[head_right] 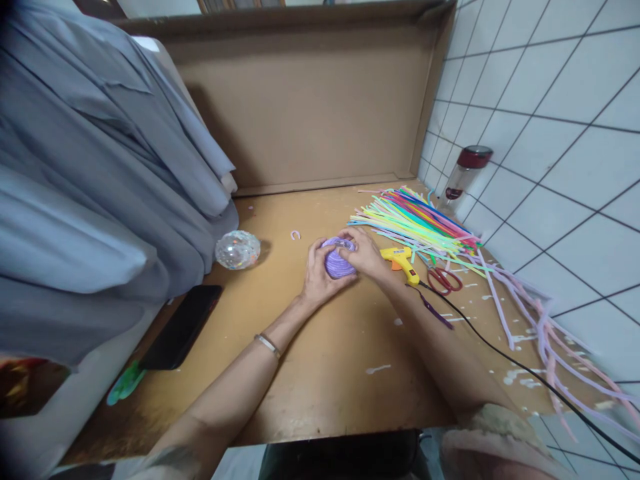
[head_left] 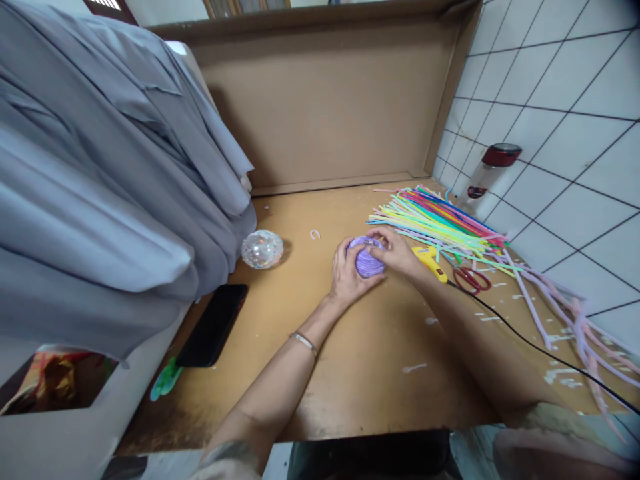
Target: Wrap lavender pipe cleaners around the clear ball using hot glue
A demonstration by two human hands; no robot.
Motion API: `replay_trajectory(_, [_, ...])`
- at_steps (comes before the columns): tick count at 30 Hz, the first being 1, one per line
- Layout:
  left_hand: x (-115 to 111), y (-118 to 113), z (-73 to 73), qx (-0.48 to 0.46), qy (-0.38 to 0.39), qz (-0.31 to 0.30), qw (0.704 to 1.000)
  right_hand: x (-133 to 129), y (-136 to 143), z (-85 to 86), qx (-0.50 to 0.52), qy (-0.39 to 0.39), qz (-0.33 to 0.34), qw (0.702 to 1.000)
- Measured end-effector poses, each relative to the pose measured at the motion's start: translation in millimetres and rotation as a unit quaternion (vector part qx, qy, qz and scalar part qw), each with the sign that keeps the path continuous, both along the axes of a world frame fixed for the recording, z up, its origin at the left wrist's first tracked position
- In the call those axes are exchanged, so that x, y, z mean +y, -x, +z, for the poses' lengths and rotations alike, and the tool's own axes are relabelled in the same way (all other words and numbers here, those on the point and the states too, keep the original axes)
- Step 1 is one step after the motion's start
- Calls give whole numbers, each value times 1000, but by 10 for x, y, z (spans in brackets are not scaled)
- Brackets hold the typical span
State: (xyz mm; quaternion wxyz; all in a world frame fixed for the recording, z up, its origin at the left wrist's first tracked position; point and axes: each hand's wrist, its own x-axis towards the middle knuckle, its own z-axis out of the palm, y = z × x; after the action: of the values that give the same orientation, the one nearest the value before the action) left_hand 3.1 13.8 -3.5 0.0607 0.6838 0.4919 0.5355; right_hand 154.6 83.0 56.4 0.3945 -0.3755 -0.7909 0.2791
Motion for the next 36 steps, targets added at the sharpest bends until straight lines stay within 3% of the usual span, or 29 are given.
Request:
replay_trajectory(7, [-36, -82, 7, -28, -1, 5, 1000, -33, 40, -52, 5, -23, -33, 999])
replay_trajectory(13, [11, -57, -19, -51, -2, -16, 999, -69, 14, -103, 81, 30, -14, 996])
replay_trajectory(17, [26, -33, -17, -52, 4, -23, 998, -155, -25, -172, 147, 69, -36, 986])
replay_trajectory(22, [19, -2, 11, -59, 19, -19, 998, -250, -9, -348, 181, 63, -96, 977])
replay_trajectory(25, [17, 3, 14, -60, 30, -16, 998, -301, 56, -508, 186, 63, -136, 971])
replay_trajectory(29, [17, -7, 2, -57, 26, -11, 998, -379, 115, -685, 162, 45, -141, 976])
replay_trajectory(36, [10, -1, -46, -31, 15, -26, 999, -540, 106, -710, 131, 4, -162, 978])
